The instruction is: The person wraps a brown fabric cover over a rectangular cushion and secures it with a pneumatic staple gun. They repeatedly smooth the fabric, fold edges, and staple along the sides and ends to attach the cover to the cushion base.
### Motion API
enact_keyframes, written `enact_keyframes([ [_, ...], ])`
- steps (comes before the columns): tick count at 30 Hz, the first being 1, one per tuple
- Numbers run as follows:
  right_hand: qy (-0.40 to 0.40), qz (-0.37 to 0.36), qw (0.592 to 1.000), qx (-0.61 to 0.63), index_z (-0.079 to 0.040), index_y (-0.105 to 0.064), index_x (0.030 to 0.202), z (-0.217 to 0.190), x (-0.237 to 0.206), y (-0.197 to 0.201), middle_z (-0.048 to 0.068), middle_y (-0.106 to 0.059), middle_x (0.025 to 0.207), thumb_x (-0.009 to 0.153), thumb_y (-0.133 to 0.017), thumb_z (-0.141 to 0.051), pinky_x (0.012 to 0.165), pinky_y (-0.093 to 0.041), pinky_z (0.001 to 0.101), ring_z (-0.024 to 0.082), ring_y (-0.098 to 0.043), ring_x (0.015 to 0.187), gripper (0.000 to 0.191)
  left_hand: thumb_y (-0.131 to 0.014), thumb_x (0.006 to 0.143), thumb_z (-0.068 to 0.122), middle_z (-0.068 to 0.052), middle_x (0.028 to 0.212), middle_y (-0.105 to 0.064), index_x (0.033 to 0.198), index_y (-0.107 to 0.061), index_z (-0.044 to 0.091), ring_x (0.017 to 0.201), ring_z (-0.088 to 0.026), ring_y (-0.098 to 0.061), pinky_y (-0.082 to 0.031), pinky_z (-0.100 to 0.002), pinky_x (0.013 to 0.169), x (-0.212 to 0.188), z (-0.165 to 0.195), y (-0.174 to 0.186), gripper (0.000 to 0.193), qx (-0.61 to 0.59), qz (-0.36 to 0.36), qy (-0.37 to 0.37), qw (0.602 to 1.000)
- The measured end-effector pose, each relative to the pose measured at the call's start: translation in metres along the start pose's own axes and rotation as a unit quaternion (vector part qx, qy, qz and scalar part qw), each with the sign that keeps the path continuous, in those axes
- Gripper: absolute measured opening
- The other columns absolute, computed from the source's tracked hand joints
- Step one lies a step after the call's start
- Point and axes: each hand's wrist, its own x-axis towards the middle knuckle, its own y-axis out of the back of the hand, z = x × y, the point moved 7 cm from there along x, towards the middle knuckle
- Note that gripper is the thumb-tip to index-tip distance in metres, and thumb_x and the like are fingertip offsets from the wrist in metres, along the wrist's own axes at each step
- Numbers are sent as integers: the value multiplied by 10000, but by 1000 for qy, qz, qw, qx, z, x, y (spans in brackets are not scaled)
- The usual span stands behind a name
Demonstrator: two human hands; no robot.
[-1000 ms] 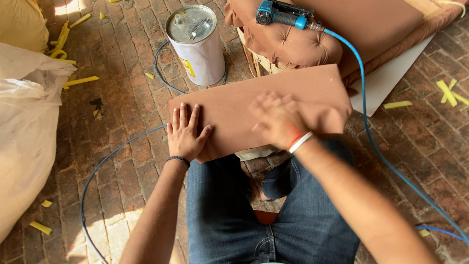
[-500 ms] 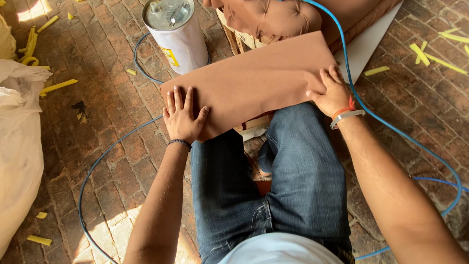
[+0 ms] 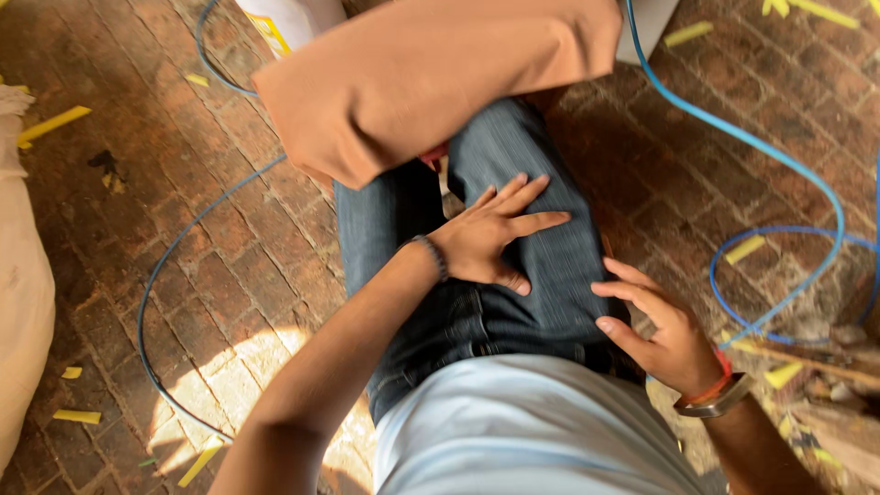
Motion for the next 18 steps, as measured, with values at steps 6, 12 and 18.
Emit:
enact_keyframes([
  [6, 18, -20, 992, -121, -208, -738, 1147, -30, -42, -2, 122, -625, 1418, 828, -640, 47, 957, -578, 354, 250, -678, 1189, 420, -992, 526, 454, -163, 1581, -418, 1477, -500, 199, 1499, -340, -316, -221, -599, 1205, 32, 6, -16, 1101, 86, -66, -45, 993],
  [12, 110, -132, 931, -321, -222, -781, 1305, -60, -22, -25, 105, -556, 1511, 774, -630, 17, 850, -587, 427, 326, -670, 1102, 601, -1013, 479, 347, -177, 1501, -526, 1515, -430, 72, 1393, -358, -489, -383, -421, 1174, 47, 1, -13, 1221, -5, -68, -33, 997],
  [18, 76, -40, 972, -219, -137, -739, 1015, -62, -34, -13, 128, -497, 1530, 860, -634, -93, 903, -573, 439, 324, -609, 1228, 193, -1024, 435, 308, -160, 1422, -594, 1517, -409, 85, 1353, -333, -525, -405, -412, 1148, 47, -1, -11, 1264, -6, -68, 27, 997],
])
